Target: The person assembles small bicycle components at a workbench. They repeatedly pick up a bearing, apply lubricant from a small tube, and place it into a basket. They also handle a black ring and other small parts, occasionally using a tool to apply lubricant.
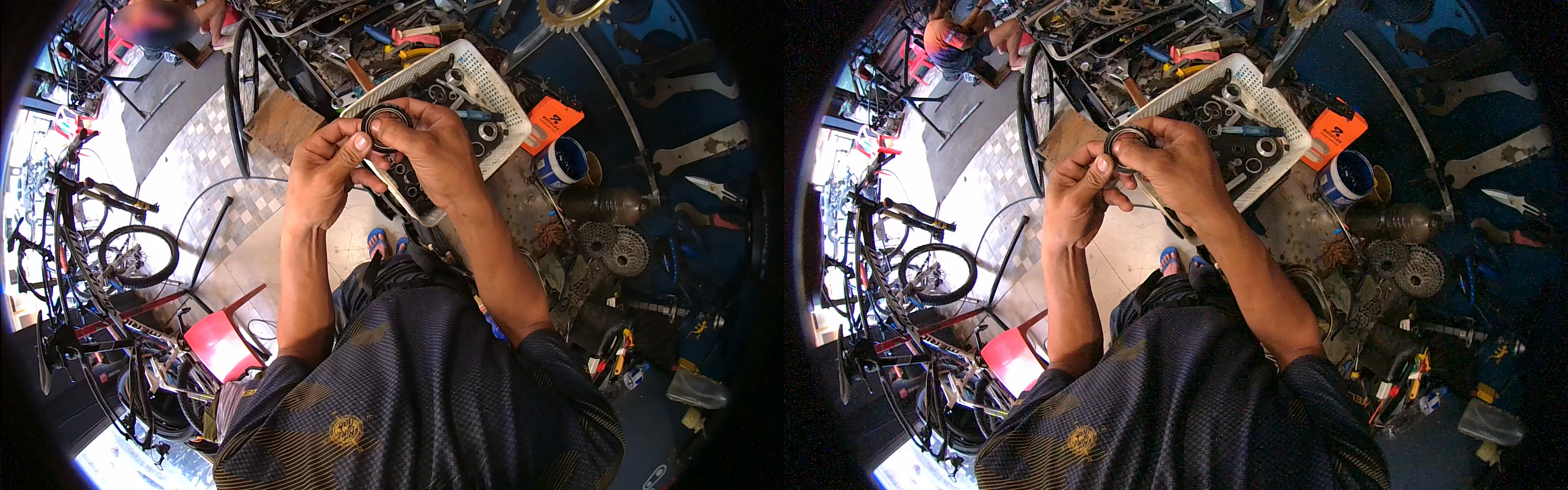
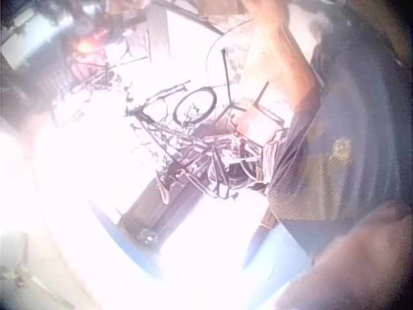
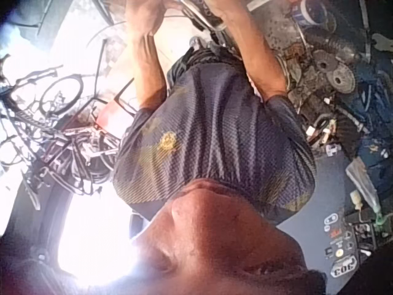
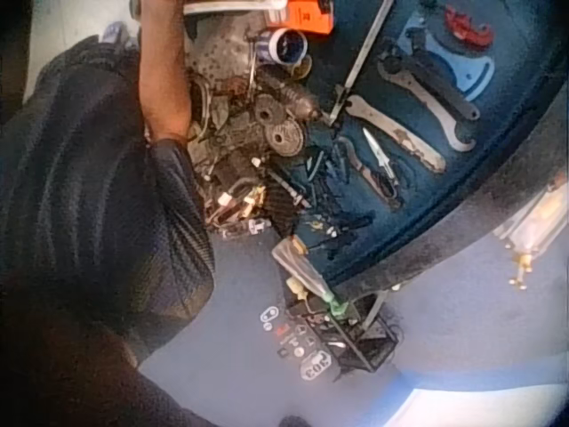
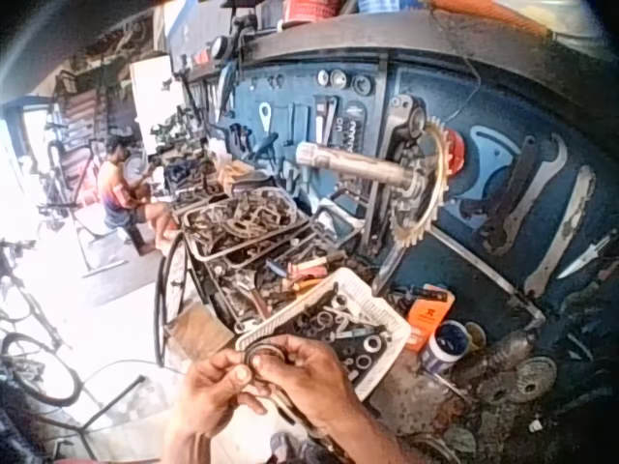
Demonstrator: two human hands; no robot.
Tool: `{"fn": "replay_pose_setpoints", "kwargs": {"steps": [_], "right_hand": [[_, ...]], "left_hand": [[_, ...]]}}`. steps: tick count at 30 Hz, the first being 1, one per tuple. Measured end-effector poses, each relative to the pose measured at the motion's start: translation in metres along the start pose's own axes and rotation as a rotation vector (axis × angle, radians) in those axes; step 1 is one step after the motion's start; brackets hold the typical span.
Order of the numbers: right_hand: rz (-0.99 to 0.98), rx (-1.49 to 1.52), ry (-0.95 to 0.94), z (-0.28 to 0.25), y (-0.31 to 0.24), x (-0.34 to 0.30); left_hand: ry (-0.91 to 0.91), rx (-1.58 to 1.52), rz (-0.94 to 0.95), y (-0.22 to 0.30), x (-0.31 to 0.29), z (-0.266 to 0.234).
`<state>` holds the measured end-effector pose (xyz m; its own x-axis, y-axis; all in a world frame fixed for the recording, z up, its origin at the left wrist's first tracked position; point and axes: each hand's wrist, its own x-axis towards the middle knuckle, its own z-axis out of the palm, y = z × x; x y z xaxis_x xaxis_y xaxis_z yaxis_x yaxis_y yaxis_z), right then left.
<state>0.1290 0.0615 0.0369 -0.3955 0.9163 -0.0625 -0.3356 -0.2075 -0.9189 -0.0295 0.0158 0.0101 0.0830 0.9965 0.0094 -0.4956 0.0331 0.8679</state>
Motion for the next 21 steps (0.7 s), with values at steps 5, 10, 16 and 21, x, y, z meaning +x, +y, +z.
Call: {"fn": "replay_pose_setpoints", "kwargs": {"steps": [5, 10, 16, 21], "right_hand": [[0.001, -0.069, 0.032, -0.0007, 0.0011, 0.0005], [-0.099, -0.248, 0.012, -0.0026, 0.0028, 0.0052], [-0.148, -0.365, -0.032, -0.0020, -0.0016, 0.0027], [-0.224, -0.413, -0.004, -0.0004, 0.0014, 0.0024]], "left_hand": [[0.003, 0.103, -0.025, 0.0013, 0.0004, -0.0041], [0.003, 0.203, 0.002, 0.0027, -0.0011, -0.0051], [0.028, 0.243, 0.018, 0.0044, -0.0014, -0.0031], [0.027, 0.216, 0.007, 0.0027, -0.0019, -0.0050]]}}
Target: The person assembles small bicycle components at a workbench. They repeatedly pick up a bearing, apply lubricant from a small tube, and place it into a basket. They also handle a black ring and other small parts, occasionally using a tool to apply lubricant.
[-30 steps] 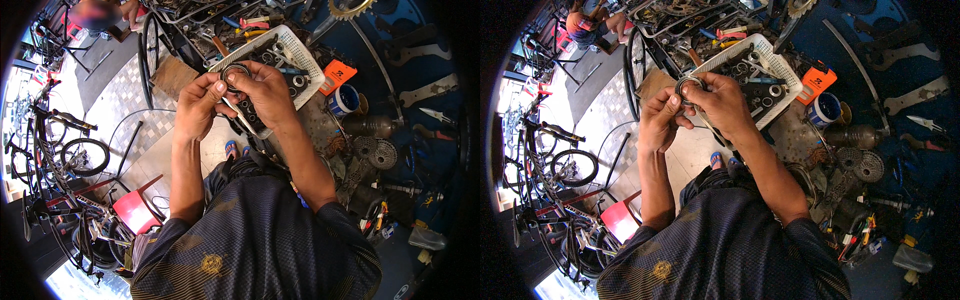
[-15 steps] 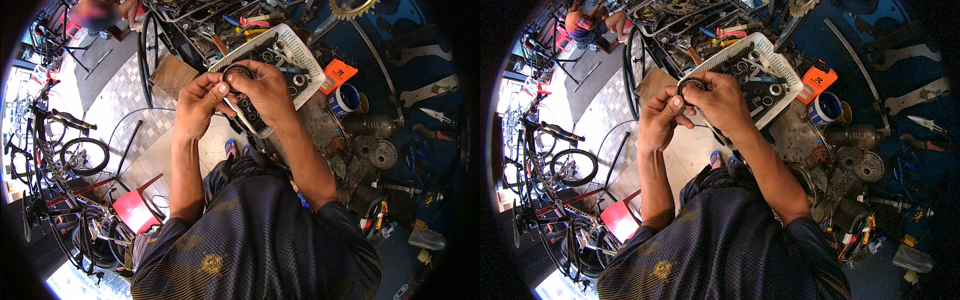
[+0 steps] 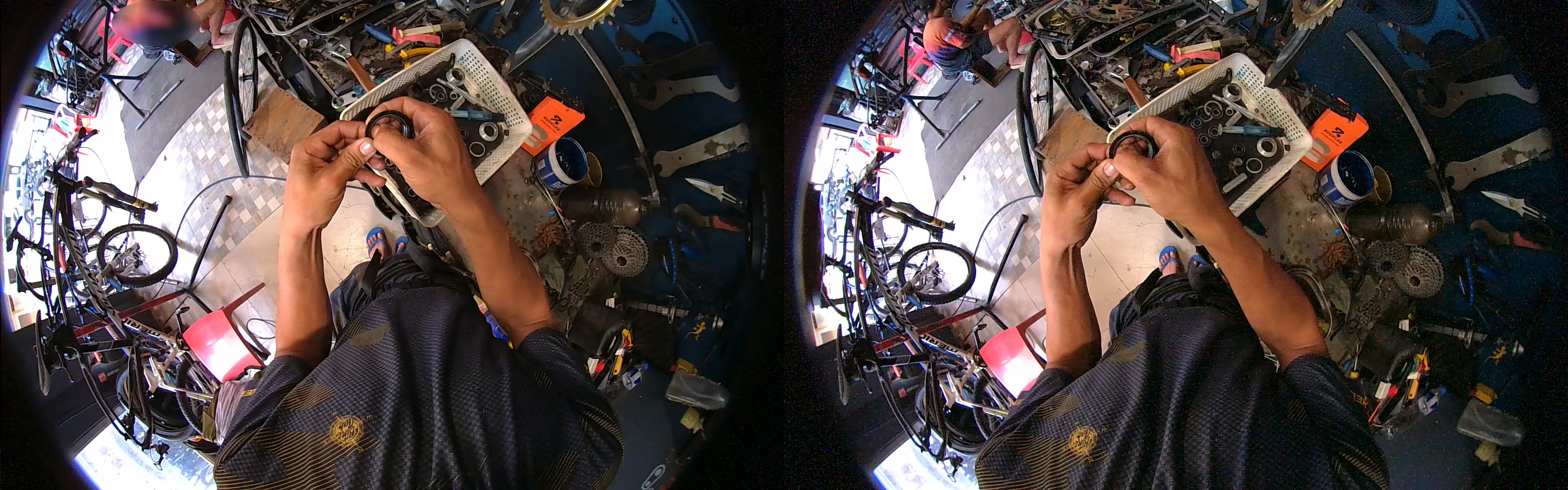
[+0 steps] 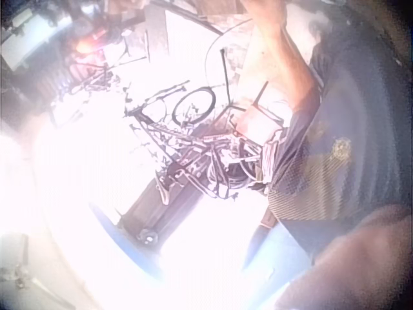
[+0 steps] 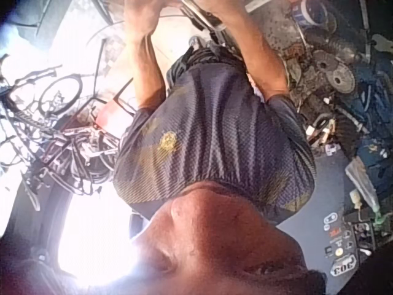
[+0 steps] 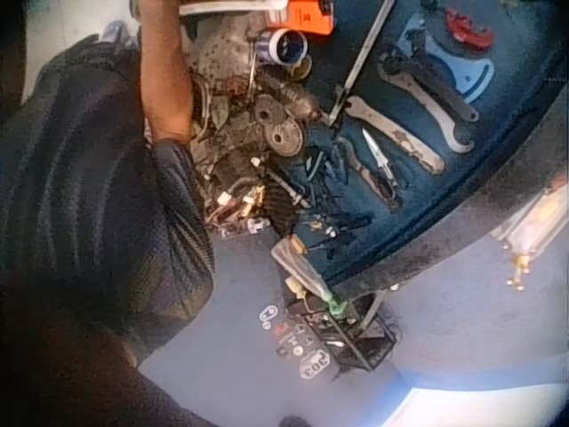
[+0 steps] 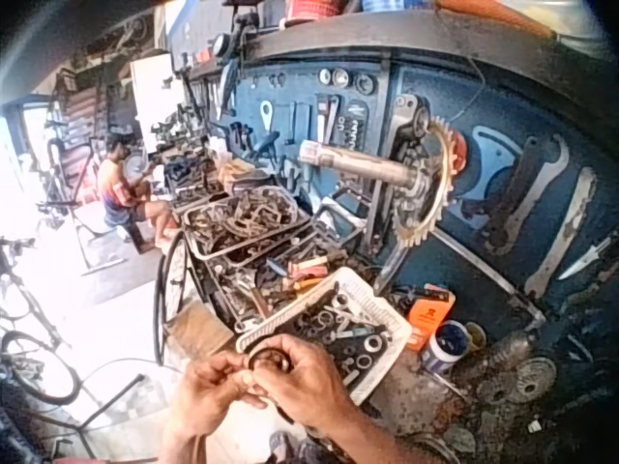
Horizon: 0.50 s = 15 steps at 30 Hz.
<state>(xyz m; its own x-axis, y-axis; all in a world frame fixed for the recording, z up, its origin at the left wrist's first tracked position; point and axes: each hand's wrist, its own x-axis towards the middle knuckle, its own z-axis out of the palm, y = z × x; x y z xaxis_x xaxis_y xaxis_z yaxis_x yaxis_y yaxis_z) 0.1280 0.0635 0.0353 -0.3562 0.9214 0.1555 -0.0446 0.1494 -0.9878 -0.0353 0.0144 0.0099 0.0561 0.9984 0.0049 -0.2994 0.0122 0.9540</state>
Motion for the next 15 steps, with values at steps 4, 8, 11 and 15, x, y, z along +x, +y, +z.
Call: {"fn": "replay_pose_setpoints", "kwargs": {"steps": [4, 8, 11, 15], "right_hand": [[-0.003, -0.003, 0.023, -0.001, 0.007, 0.000], [0.033, -0.008, 0.026, -0.003, 0.013, 0.002], [0.061, 0.069, -0.007, -0.005, 0.012, 0.001], [0.091, 0.093, -0.031, -0.006, 0.007, 0.000]], "left_hand": [[-0.006, -0.024, -0.036, -0.004, 0.001, -0.005], [0.017, -0.071, -0.029, -0.007, 0.003, -0.007], [0.008, -0.103, -0.023, -0.007, 0.002, -0.007], [-0.005, -0.129, -0.023, -0.007, 0.000, -0.007]]}}
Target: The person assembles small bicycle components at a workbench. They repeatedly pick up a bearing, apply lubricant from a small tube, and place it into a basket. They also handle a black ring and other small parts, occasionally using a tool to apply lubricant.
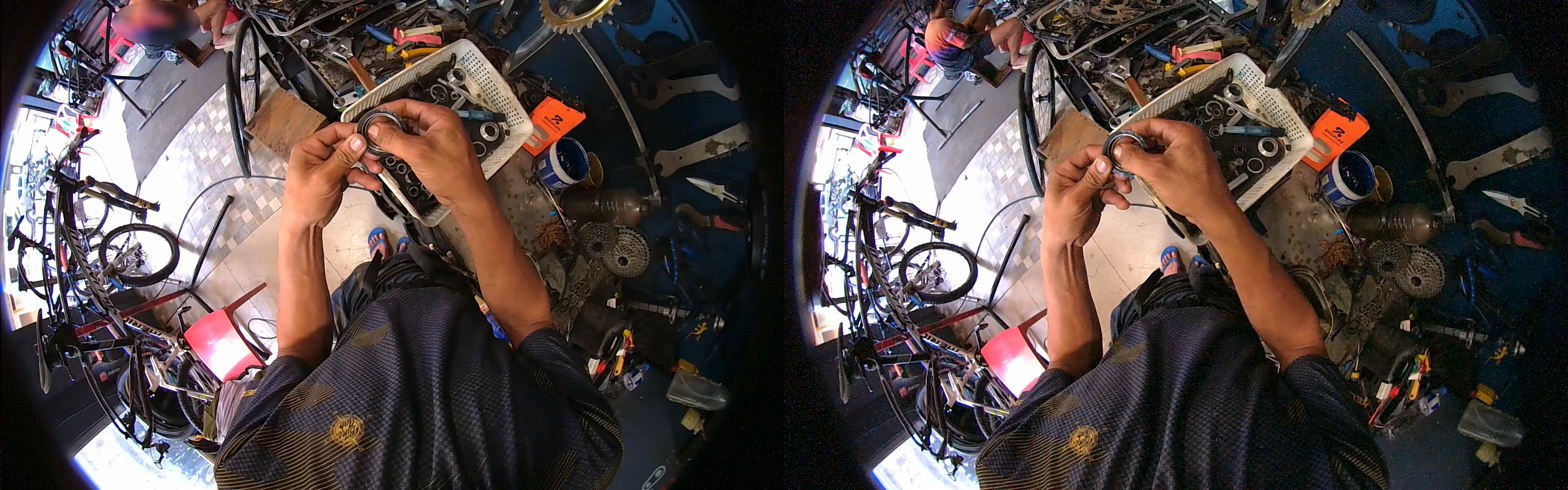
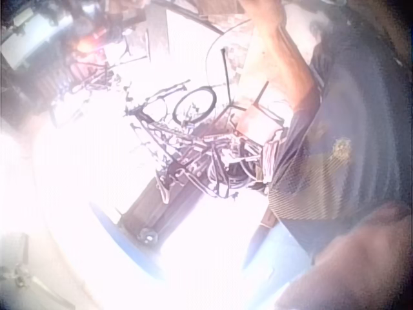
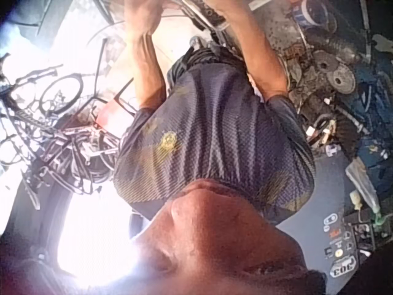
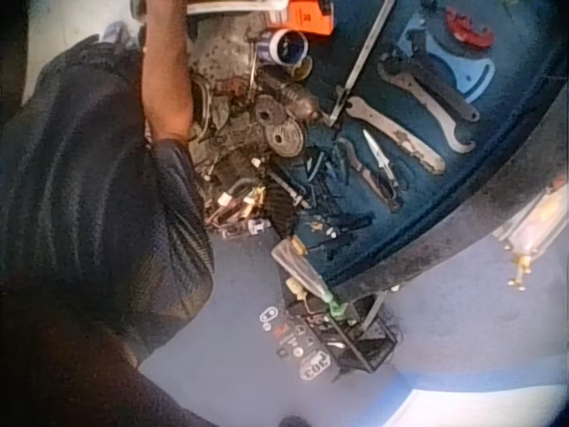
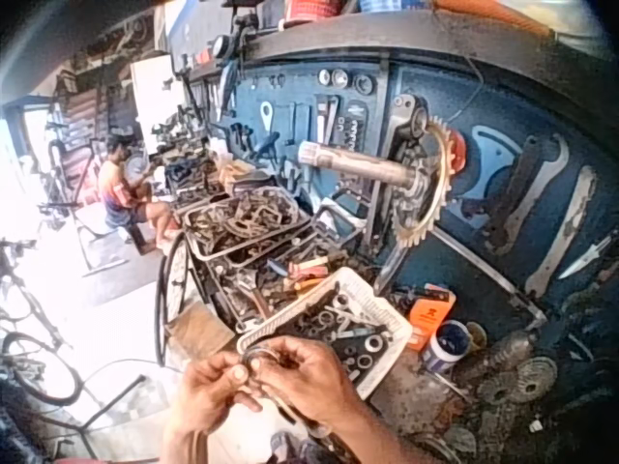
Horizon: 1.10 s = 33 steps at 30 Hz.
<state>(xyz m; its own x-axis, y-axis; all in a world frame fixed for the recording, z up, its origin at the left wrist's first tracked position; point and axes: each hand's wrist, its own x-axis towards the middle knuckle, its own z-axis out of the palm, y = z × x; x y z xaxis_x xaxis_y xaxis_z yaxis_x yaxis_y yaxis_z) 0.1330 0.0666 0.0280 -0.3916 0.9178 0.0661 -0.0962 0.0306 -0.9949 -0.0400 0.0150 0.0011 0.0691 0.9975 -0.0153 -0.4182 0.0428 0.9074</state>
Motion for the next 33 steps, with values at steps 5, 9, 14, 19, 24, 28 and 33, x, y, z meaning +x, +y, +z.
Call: {"fn": "replay_pose_setpoints", "kwargs": {"steps": [5, 9, 14, 19, 24, 28, 33], "right_hand": [[0.002, -0.002, 0.000, 0.0015, -0.0050, -0.0004], [-0.017, -0.053, -0.007, 0.0021, -0.0066, -0.0005], [0.001, -0.099, -0.019, 0.0012, -0.0088, 0.0018], [-0.018, -0.040, -0.048, 0.0006, -0.0106, 0.0002], [-0.064, -0.081, -0.040, 0.0002, -0.0084, 0.0018], [-0.070, -0.146, -0.017, -0.0001, -0.0081, 0.0033], [-0.030, -0.120, -0.029, 0.0014, -0.0110, 0.0029]], "left_hand": [[-0.001, 0.011, -0.005, 0.0009, 0.0000, 0.0006], [0.003, 0.045, 0.002, 0.0018, -0.0007, 0.0014], [0.008, 0.084, 0.028, 0.0018, -0.0015, 0.0020], [0.006, 0.040, 0.032, 0.0041, -0.0017, 0.0016], [0.019, 0.018, 0.023, 0.0061, -0.0021, 0.0033], [0.019, 0.055, 0.018, 0.0062, -0.0014, 0.0040], [0.018, 0.096, 0.029, 0.0051, -0.0006, 0.0051]]}}
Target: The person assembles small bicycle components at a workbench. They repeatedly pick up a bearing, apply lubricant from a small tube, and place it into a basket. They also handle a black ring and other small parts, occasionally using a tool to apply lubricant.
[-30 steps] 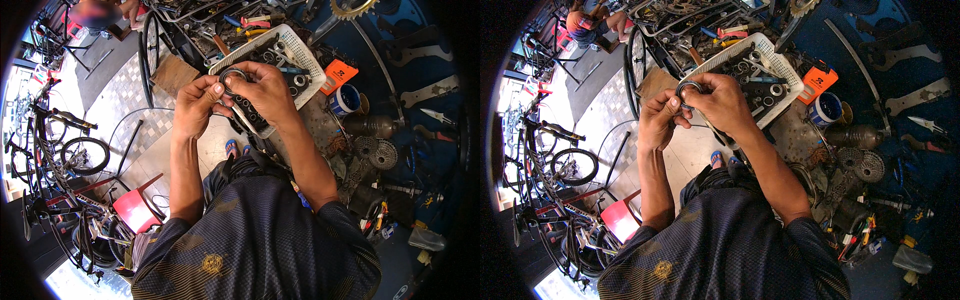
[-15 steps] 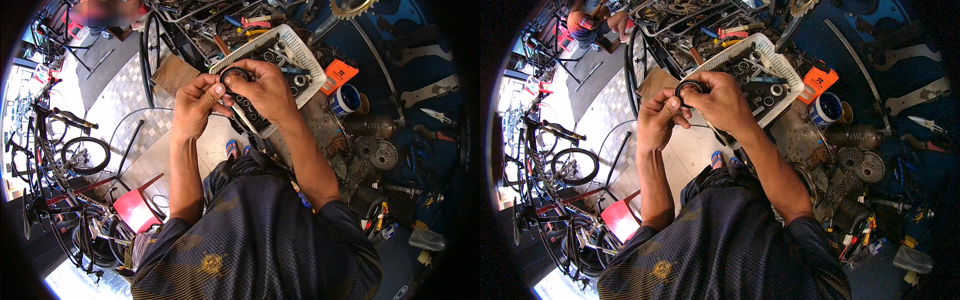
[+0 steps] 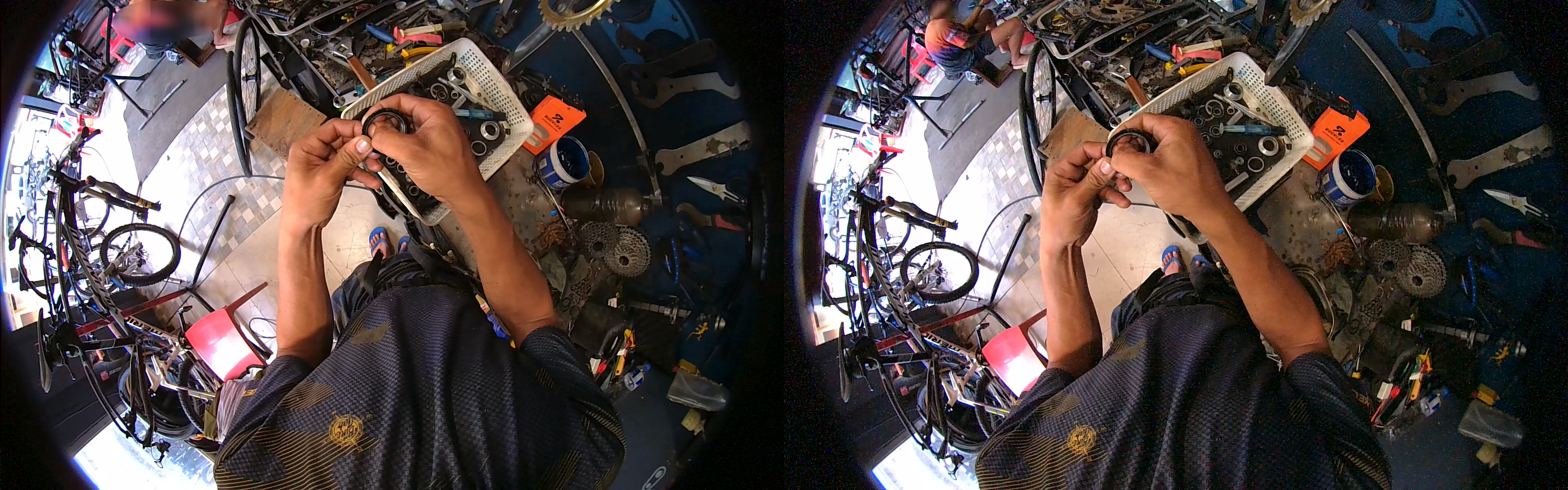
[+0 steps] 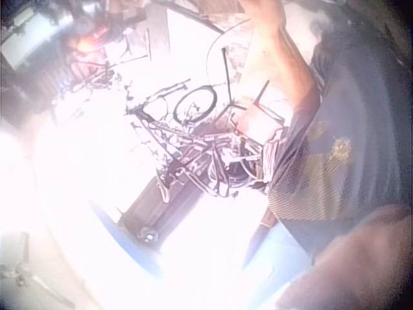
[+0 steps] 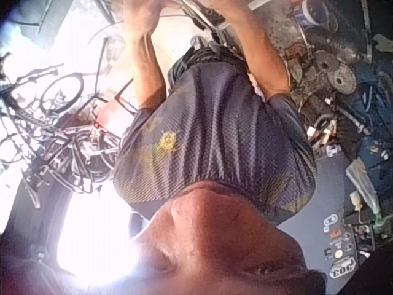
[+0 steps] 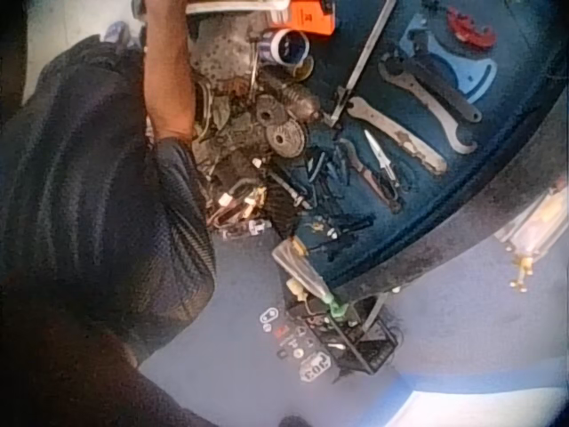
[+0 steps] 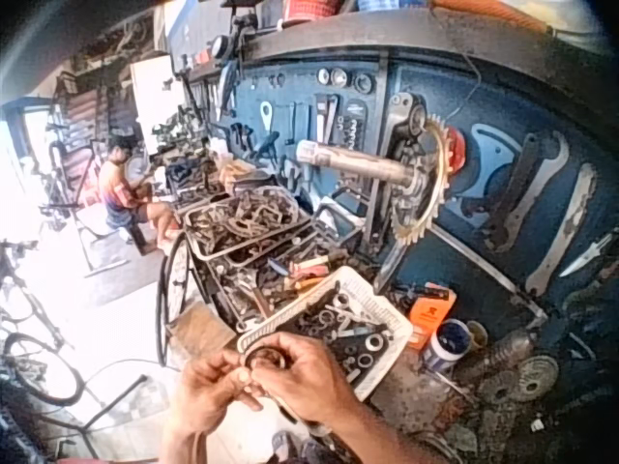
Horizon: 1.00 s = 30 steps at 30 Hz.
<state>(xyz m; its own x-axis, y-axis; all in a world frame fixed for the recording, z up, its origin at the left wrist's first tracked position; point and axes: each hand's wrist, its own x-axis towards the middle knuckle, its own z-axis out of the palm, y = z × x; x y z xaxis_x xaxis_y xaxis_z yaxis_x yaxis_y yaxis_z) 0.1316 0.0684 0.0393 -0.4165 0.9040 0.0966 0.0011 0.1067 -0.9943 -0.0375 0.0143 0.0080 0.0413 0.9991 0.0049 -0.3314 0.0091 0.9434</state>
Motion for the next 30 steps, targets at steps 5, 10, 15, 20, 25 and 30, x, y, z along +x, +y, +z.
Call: {"fn": "replay_pose_setpoints", "kwargs": {"steps": [5, 10, 15, 20, 25, 30], "right_hand": [[0.007, -0.050, 0.037, 0.002, 0.000, 0.000], [-0.019, -0.052, 0.034, 0.002, -0.001, -0.001], [-0.031, -0.057, 0.046, 0.002, 0.002, 0.000], [-0.037, -0.007, 0.058, 0.003, 0.010, 0.000], [0.177, 0.242, -0.113, -0.011, 0.008, -0.003], [0.275, 0.286, -0.152, -0.024, 0.004, -0.005]], "left_hand": [[0.004, 0.005, -0.005, -0.001, 0.000, 0.000], [0.021, 0.006, -0.018, -0.002, 0.001, 0.001], [0.038, -0.001, -0.018, -0.003, 0.002, 0.002], [0.046, 0.003, -0.016, -0.007, 0.003, 0.001], [-0.074, -0.118, -0.093, 0.000, 0.007, -0.019], [-0.172, -0.249, -0.217, 0.000, 0.011, -0.029]]}}
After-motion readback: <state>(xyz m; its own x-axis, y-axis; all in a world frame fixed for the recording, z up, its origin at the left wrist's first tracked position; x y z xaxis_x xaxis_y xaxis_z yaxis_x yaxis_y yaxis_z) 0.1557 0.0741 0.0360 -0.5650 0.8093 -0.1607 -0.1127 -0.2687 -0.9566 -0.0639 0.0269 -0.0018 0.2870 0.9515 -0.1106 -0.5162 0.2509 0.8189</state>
